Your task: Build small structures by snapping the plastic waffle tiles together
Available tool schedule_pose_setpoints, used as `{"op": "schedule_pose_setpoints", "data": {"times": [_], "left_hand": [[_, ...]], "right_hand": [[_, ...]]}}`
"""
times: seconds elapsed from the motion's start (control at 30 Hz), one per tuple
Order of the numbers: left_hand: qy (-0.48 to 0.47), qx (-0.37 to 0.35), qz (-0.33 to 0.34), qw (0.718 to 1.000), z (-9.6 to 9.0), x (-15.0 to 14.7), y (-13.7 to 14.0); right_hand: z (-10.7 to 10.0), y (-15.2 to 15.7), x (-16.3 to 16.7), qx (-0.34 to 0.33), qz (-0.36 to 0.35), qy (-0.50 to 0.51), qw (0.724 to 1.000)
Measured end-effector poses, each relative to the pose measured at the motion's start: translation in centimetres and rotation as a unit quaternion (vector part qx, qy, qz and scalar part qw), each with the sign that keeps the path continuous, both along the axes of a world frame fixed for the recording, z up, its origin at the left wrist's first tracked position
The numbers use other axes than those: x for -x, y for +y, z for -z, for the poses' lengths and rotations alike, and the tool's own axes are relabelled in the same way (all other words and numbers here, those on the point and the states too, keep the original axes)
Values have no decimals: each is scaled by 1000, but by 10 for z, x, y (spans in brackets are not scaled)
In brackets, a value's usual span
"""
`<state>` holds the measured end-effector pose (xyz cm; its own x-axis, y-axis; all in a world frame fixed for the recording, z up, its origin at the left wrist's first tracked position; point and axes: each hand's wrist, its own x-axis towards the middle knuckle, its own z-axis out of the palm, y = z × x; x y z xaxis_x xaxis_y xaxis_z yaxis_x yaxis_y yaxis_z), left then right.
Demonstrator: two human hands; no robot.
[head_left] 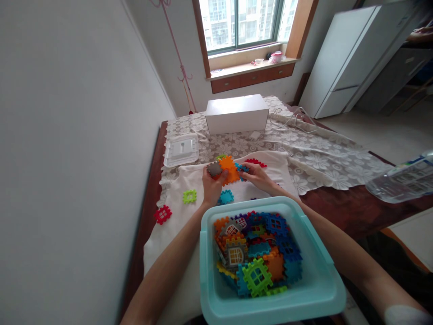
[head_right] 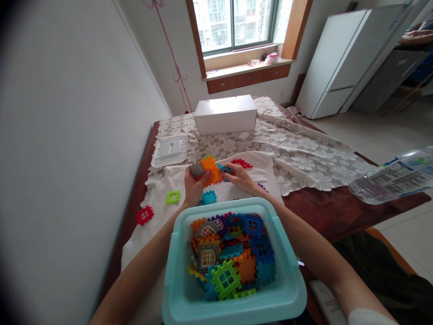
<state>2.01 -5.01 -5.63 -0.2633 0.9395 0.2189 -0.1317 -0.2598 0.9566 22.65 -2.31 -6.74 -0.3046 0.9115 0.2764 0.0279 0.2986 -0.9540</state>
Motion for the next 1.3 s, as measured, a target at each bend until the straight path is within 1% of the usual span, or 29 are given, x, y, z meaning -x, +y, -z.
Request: {"op": "schedule_pose_setpoints", "data": {"times": [0.17, 0.53, 0.87, 1.0, 1.2, 1.3], "left_hand": [[8, 2, -2, 1000, -3, -1, -1], [-5, 12, 2, 1000, 6, 2, 3], [-12, 12, 7, 1000, 16, 5, 8], [-23, 15, 15, 1000, 16, 4, 9], [-56, 41, 14, 997, 16, 3, 11], [-58, 42, 28, 997, 17, 3, 12]], "right_hand": [[1, 0, -1, 12, -15, -10, 1000], [0, 0, -1, 8, -21, -9, 1000], [2, 2, 0, -13, -8, -18, 1000], [-1, 2, 0, -23, 1, -19, 1000], [-1, 4, -2, -6, 7, -4, 1000], [2, 7, -3, 6, 15, 18, 1000]]}}
